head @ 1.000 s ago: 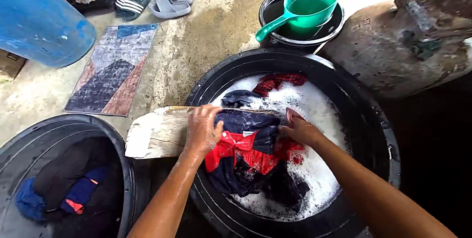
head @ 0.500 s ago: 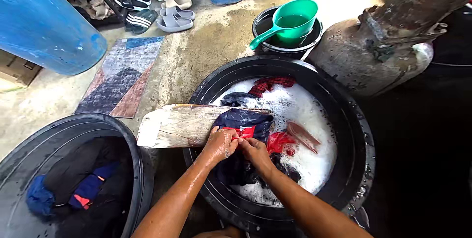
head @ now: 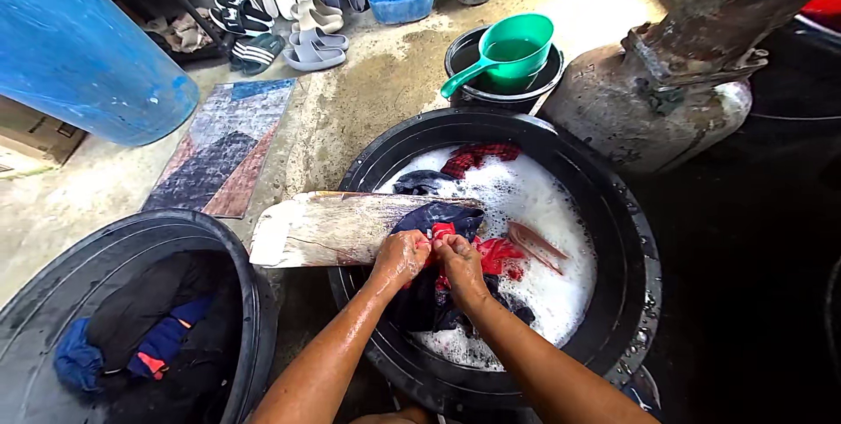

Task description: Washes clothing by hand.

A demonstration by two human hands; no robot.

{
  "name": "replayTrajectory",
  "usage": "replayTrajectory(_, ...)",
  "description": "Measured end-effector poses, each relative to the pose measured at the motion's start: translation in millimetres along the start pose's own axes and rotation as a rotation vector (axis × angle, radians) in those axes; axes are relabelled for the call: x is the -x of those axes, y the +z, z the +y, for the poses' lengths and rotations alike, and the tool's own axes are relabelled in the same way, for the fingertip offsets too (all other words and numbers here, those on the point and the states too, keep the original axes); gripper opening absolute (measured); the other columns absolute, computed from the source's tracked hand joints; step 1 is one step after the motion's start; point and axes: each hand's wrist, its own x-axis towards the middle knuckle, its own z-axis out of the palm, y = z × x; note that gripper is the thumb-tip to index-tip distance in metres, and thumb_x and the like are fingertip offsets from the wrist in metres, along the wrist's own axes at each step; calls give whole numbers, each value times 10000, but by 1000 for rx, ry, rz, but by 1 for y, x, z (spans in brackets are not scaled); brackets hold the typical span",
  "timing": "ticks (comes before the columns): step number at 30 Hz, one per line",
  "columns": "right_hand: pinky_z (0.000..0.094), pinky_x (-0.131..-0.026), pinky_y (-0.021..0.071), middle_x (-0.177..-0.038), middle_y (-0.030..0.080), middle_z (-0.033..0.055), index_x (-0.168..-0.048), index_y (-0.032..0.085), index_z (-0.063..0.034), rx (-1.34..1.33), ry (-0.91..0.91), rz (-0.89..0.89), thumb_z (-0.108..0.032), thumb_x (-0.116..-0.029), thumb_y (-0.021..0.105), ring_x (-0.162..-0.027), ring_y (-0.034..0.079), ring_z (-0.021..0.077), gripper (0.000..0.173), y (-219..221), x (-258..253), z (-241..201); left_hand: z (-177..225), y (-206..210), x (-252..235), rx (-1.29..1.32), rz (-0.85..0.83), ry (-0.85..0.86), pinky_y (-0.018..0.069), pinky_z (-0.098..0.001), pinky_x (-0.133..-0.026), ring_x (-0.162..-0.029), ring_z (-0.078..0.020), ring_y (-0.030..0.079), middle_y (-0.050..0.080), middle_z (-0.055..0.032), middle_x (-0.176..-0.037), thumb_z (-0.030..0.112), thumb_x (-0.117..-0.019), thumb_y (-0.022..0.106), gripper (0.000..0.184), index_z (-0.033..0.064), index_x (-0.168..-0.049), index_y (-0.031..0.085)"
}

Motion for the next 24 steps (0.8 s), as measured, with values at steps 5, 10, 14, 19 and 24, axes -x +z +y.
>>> replayTrajectory(5, 399, -777, 521, -878, 659, 127, -1028, 658, 51, 244, -86, -22, -15, -994, 620, -814, 628, 191, 82, -10, -2, -2, 1, 2, -2, 14, -10, -46, 494, -547, -888, -959, -338, 658, 692, -192, -967, 216, -1029, 586, 251, -1, -1049, 711)
replayTrajectory(10, 394, -783, 511, -887, 643, 129, -1006, 644, 57, 219, -25, -8, 9, -997, 601, -824, 613, 190, 65, -8, -3, -6, -7, 5, -5, 42, -9, -10, 488, -552, -917, -995, -343, 659, 699, -201, -1010, 163, -1037, 568, 227, -4, -1079, 716)
replayTrajectory(14, 395, -735, 528, -913, 631, 138, -1102, 605, 54, 60, 167, 53, -36, -1028, 564, -787, 607, 195, 123, -27, -24, 5, -23, 3, -3, 223, -23, 37, 503, -510, -903, -962, -285, 661, 707, -168, -1030, 86, -1038, 528, 224, 19, -1130, 721)
replayTrajectory(19, 349, -685, 546, -884, 586, 95, -1117, 535, 11, -178, 246, 107, -24, -1058, 463, -729, 606, 164, 99, -46, -24, 3, -23, -14, 1, 151, 23, 63, 500, -535, -932, -1010, -287, 672, 719, -153, -1062, 117, -1037, 549, 221, 44, -1140, 731)
replayTrajectory(24, 403, -685, 580, -943, 640, 132, -1157, 499, -5, -40, 311, -39, -36, -1002, 364, -784, 670, 216, 208, -95, -27, -7, -35, -39, 19, -367, 83, 42, 277, -599, -1146, -1074, -337, 638, 719, -137, -978, 170, -945, 642, 154, 77, -983, 758)
